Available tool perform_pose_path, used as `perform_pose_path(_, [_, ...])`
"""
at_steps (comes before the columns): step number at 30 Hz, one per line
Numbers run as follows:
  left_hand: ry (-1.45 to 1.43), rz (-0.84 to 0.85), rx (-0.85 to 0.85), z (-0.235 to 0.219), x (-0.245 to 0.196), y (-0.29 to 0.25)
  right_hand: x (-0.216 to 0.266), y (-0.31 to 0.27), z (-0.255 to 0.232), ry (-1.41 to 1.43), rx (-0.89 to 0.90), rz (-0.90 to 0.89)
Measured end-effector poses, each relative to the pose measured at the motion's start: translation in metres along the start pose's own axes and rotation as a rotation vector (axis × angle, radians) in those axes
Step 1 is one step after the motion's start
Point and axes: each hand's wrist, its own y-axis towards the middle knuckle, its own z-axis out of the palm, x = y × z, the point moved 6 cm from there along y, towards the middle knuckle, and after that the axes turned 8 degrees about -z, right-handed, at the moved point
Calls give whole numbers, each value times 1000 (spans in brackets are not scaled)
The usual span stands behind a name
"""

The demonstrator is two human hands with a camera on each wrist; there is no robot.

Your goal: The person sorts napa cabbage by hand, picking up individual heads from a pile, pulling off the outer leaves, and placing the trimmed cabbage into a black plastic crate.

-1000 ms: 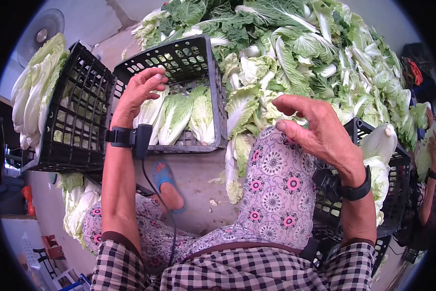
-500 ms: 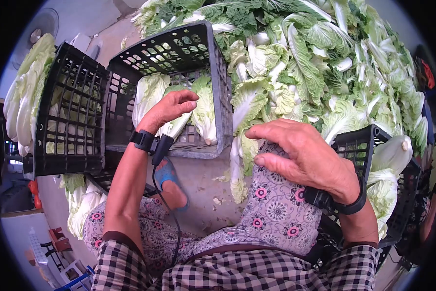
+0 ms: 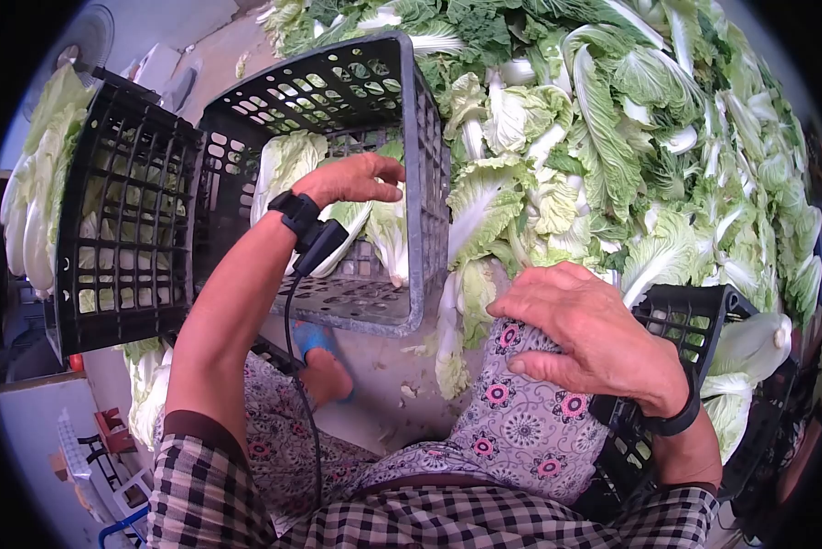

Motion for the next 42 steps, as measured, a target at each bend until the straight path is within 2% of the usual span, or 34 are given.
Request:
perform_pose_path(3, [15, 74, 137, 36, -2, 33, -8, 3, 0, 10, -5, 9])
perform_pose_path(7, [194, 142, 376, 119, 74, 109, -22, 6, 0, 65, -7, 50])
perform_pose_path(9, [122, 79, 460, 150, 98, 116, -27, 7, 0, 63, -12, 65])
perform_pose_path(12, [65, 14, 600, 176, 85, 96, -32, 8, 1, 73, -6, 71])
perform_pose_path(15, [160, 38, 444, 167, 55, 75, -32, 8, 1, 69, -30, 72])
perform_pose_path(16, [225, 97, 360, 158, 50, 72, -33, 8, 1, 63, -38, 72])
perform_pose_path(19, [159, 50, 104, 137, 40, 61, -33, 4, 0, 38, -71, 78])
perform_pose_path(21, [332, 3, 134, 110, 23, 48, -32, 2, 1, 26, -92, 76])
perform_pose_path(22, [306, 18, 47, 114, 53, 64, -31, 1, 1, 28, -105, 67])
perform_pose_path(23, [135, 7, 50, 87, 43, 45, -30, 0, 0, 29, -119, 55])
perform_pose_path(24, [-38, -167, 155, 64, 40, 26, -29, 0, 0, 30, -134, 40])
perform_pose_path(25, [-243, -245, 170, 43, 39, 9, -28, 1, 0, 30, -135, 45])
perform_pose_path(26, [-280, -211, 204, 23, 42, -1, -27, 1, 0, 29, -136, 49])
perform_pose_path(28, [-474, -294, 149, -13, 46, -30, -25, 3, 0, 24, -146, 45])
perform_pose_path(30, [-691, -228, 101, -50, 26, -67, -24, 4, 1, 17, -166, 29])
perform_pose_path(33, [-1004, -6, 66, -81, 2, -110, -18, 7, -1, 9, -100, 92])
perform_pose_path(36, [-1147, 114, 22, -85, -42, -157, -9, 5, -9, 3, -265, 138])
perform_pose_path(42, [-1249, 172, 30, -45, -117, -217, 56, 26, -41, -240, -461, -211])
